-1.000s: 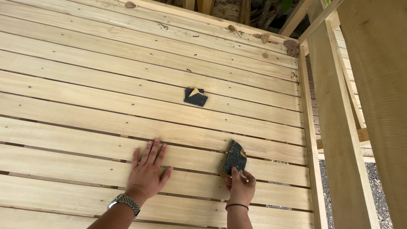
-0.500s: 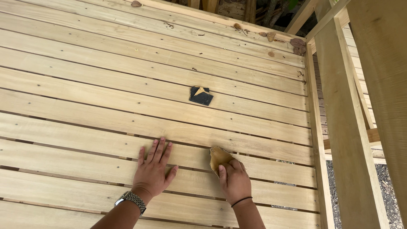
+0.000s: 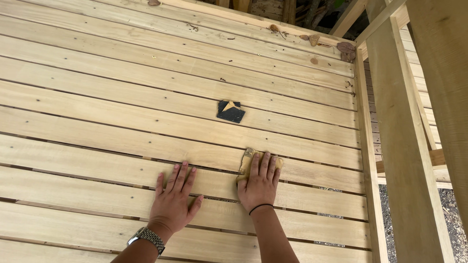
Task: The person sands a wooden slatted surface using two sanding blocks, one in each hand. They move the blocks back and forth along the planks, covering the entire visible area of the wooden structure.
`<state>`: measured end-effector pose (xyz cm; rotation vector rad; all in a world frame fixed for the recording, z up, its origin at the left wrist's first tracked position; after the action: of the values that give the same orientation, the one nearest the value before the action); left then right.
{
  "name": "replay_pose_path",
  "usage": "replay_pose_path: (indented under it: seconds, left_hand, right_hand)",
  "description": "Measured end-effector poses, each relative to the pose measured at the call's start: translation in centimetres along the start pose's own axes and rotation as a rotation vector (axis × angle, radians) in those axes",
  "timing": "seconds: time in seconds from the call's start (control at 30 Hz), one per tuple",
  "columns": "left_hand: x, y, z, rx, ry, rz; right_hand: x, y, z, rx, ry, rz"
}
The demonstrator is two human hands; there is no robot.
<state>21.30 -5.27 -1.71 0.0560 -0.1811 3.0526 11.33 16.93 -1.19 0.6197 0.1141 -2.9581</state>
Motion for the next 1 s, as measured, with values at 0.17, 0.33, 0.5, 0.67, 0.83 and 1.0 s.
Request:
replay_pose_path:
  seconds: [0.17,0.33,0.5,0.67,0.83,1.0]
  left_hand:
    - [0.0,0.0,-0.1,-0.015,0.0,-0.005]
    - [0.1,0.0,-0.2,-0.016,0.039,0.005]
    - [0.2,-0.1,-0.1,-0.025,0.0,-0.004]
    - [0.1,0.1,-0.5,-0.009,0.02,0.006]
    - [-0.1,0.2,-0.6,-0.022,0.016,-0.012]
    - [0.1,0.3,-0.5,-0.033,0.002,-0.012]
  right_hand:
    - [-0.2,4.1,-0.2,0.165,-0.067,0.091]
    - [-3.8,6.1,1.4,0.027,-0.238,0.405]
    - [-3.8,1.6,2.2,0.129,0.247,0.255]
    - [-2.0,1.7,3.5,0.203,0.093,0.162]
    - [-3.1,8.9,0.7,0.137,-0.066,0.426]
    - [-4.0,1.9,-3.2,-0.001,-0.099,0.283]
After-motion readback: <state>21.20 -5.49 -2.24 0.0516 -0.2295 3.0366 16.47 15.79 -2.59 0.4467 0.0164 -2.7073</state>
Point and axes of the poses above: each hand's wrist, its own x-axis towards the middle knuckle, its own z-axis out of the back of the hand, y = z × x, the point moved 4 cm from there along x, towards the middle knuckle, and after that the axes turned 10 degrees about y, right-handed, at the moved point
